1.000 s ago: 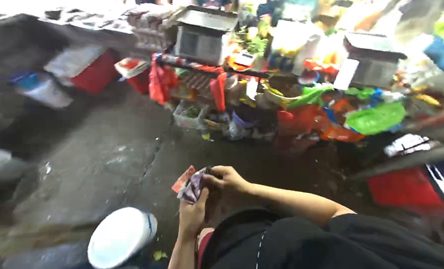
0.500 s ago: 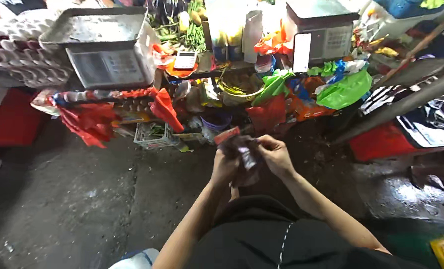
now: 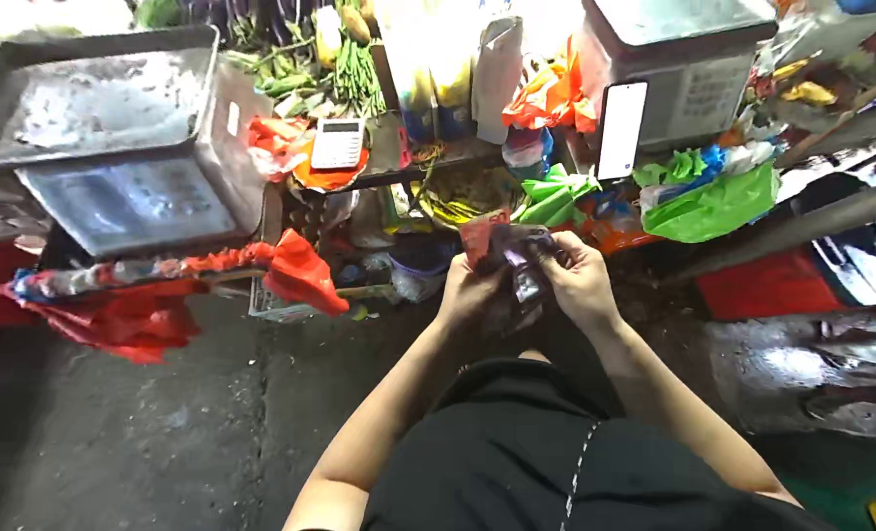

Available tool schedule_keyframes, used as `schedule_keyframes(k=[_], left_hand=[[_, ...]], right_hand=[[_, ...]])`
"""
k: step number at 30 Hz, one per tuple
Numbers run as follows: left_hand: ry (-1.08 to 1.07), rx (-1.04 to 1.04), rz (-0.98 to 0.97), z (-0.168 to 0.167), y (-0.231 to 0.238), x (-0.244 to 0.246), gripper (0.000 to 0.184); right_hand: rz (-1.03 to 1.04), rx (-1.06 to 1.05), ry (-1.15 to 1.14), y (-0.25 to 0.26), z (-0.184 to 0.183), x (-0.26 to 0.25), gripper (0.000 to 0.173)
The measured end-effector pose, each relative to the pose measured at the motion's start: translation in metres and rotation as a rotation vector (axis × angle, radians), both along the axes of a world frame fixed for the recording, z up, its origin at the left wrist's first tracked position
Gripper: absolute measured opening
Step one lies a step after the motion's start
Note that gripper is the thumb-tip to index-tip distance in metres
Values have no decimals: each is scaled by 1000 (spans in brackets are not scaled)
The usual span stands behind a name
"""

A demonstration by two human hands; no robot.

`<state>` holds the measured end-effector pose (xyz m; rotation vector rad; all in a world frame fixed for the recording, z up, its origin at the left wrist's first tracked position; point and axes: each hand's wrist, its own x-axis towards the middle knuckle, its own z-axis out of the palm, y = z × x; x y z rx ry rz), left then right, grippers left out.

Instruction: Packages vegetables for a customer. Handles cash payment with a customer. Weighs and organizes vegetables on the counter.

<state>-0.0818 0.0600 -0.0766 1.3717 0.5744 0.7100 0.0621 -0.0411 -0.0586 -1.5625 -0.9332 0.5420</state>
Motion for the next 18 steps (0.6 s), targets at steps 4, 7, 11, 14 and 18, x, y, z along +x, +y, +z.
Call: schedule_keyframes(k=[4, 7, 11, 14, 18], left_hand=[[1, -261, -33, 14, 27, 56, 35], [-127, -183, -221, 25, 45, 100, 20], [-178, -95, -168, 41, 77, 179, 21], [-186, -231, 48, 78, 105, 236, 19], [-207, -72, 145, 122, 141, 309, 25]], right_hand=[[-63, 96, -52, 35, 8, 57, 23], [-35, 160, -37, 75, 16, 92, 22], [73, 189, -24, 107, 44, 169, 33], [135, 138, -282, 122, 77, 253, 41], [276, 311, -431, 151, 126, 333, 38]])
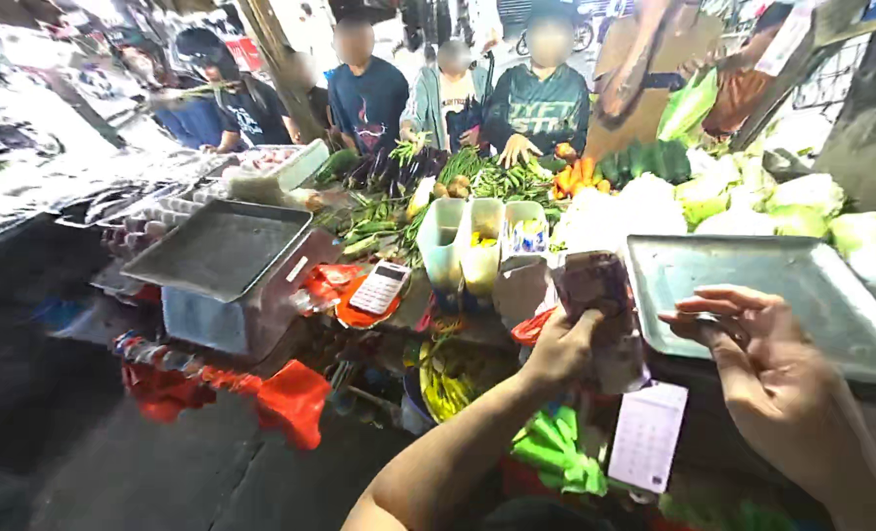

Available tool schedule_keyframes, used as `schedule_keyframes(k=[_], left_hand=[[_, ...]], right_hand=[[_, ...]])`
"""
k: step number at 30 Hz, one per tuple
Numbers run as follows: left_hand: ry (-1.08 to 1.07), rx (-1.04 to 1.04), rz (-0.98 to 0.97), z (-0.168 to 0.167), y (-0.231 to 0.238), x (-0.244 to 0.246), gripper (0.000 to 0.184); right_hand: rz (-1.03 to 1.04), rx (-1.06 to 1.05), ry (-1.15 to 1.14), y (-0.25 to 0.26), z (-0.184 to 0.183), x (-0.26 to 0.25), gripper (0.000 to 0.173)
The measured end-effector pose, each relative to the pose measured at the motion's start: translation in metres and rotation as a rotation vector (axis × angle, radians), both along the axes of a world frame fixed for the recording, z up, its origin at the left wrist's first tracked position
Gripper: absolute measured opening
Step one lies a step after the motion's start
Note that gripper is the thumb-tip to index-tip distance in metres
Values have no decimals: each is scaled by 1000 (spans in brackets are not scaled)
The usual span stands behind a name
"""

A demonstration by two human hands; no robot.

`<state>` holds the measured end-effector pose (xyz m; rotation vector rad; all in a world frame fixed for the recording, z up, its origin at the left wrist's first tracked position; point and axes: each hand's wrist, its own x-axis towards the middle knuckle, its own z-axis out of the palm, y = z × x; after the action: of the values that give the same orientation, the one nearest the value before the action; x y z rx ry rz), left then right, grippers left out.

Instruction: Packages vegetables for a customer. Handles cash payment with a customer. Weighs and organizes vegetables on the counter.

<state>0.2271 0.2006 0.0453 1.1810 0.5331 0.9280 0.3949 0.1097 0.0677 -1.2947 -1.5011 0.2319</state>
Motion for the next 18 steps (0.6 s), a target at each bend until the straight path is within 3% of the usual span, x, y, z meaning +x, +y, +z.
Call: schedule_keyframes(k=[4, 8, 12, 14, 16, 18], left_hand=[[-72, 298, 18, 21, 27, 60, 19], [-92, 596, 67, 14, 51, 95, 23], [60, 542, 97, 17, 67, 104, 10], [53, 486, 90, 23, 72, 109, 16], [68, 439, 75, 28, 77, 111, 35], [96, 405, 104, 27, 82, 108, 40]], right_hand=[[-48, 64, -100, 37, 27, 49, 45], [-137, 25, -180, 58, 29, 88, 43], [-25, -76, -40, 74, 14, 112, 23], [55, -152, 58, 87, 21, 119, 9], [85, -141, 53, 112, 37, 135, 7], [4, -49, 11, 159, 52, 165, 13]])
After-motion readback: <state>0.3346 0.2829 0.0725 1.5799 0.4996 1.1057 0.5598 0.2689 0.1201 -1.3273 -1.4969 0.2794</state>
